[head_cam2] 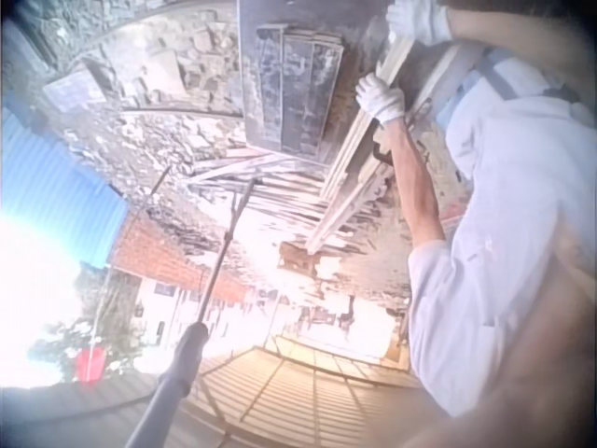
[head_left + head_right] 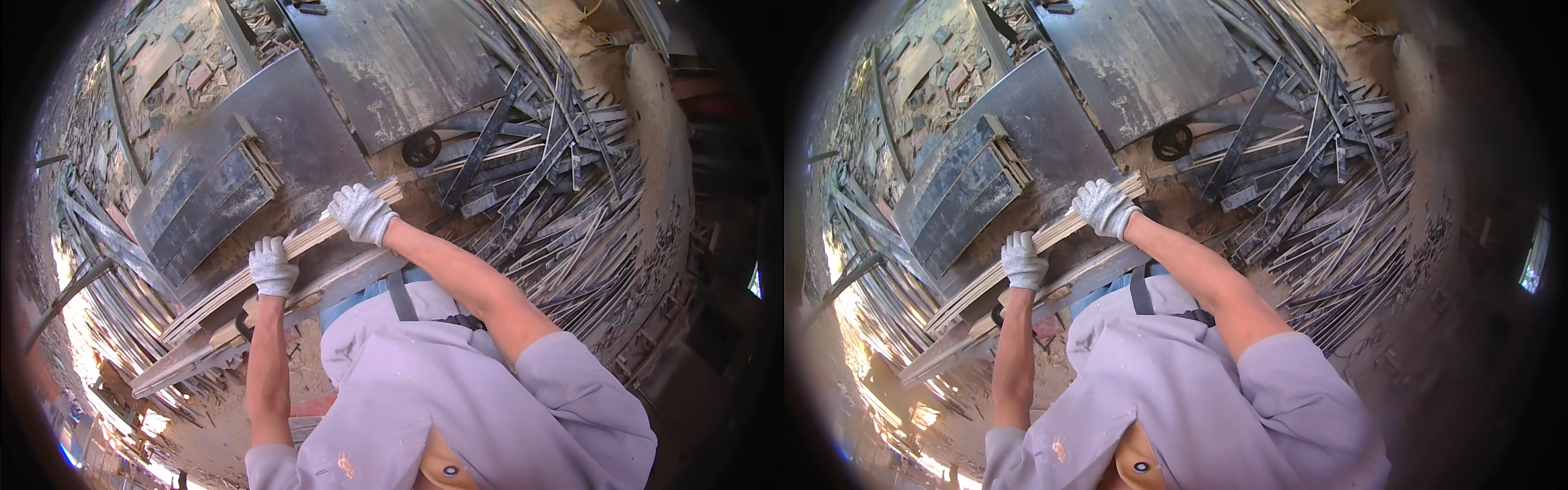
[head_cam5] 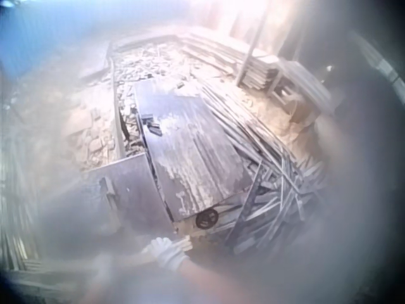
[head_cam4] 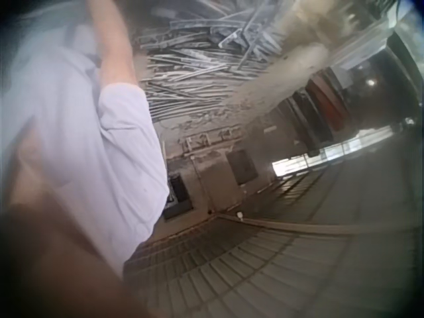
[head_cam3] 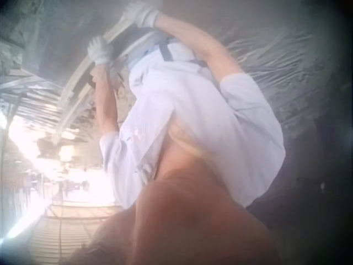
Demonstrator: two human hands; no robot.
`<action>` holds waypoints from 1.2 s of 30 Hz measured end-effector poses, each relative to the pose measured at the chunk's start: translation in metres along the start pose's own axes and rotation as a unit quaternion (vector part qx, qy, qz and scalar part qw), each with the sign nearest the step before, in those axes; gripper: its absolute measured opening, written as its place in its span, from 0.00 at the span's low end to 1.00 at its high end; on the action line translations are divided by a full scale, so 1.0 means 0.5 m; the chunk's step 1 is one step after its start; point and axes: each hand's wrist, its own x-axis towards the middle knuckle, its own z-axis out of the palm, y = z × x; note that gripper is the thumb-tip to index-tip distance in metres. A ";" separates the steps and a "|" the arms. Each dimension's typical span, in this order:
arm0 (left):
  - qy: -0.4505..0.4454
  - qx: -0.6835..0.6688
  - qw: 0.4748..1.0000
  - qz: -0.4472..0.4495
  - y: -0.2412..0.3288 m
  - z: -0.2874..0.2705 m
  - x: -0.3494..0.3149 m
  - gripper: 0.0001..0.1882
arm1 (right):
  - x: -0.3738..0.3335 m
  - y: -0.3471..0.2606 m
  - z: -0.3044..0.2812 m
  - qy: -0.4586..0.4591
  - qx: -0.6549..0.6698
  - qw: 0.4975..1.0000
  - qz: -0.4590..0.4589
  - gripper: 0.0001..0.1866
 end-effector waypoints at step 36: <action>0.169 0.051 0.984 -0.016 0.102 -0.077 0.005 0.24 | -0.048 0.002 -0.112 0.112 -0.075 0.991 -0.018 0.13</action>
